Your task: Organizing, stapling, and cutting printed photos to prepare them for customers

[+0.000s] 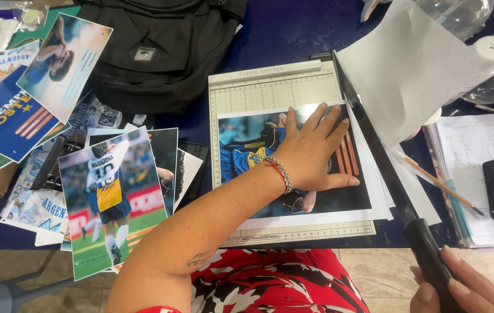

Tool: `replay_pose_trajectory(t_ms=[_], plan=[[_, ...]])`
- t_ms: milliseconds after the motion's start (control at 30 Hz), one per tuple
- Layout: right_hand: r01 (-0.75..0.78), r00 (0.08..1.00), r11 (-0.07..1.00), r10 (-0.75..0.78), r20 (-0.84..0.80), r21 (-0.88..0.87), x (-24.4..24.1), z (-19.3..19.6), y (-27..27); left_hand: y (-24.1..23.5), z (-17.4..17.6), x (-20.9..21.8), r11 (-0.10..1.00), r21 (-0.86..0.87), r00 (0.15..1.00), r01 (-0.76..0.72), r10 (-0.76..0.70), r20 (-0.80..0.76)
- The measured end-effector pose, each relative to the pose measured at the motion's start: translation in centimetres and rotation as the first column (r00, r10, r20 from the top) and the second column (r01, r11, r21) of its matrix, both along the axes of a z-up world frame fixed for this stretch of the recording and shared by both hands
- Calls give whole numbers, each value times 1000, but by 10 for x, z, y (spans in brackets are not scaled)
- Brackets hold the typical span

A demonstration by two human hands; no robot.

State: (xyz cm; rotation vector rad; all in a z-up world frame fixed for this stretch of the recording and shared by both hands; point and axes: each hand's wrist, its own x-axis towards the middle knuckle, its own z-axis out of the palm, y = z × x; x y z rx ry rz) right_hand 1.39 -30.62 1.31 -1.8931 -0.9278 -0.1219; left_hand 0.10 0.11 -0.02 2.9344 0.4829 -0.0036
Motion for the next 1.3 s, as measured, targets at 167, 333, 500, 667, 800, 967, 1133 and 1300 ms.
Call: replay_pose_trajectory(t_ms=[167,333,500,667,800,967,1133,1300], plan=[[32,999,999,-32,-18,-2,-11,3,3,3,2,-1,1000,-18,1000,11,-11,-9],[57,997,998,-57,-49,8,-12,-2,1,3,3,0,1000,-10,1000,-6,6,-27],[64,997,998,-65,-44,-24,-14,-1,2,4,4,1,1000,-27,1000,-1,1,-31],[57,998,998,-58,-40,-25,-17,6,4,5,4,2,1000,-29,999,0,-1,-46],[53,998,998,-54,-32,-22,-18,7,5,6,4,2,1000,-25,999,-2,1,-42],[51,998,999,-52,-36,-11,-17,3,4,6,1,3,1000,-25,1000,-4,3,-12],[62,997,998,-63,-35,-34,-19,8,5,6,-2,3,1000,-3,1000,0,0,3],[82,994,995,-85,-62,-55,-26,18,12,6,2,3,1000,-13,999,-5,5,-36]])
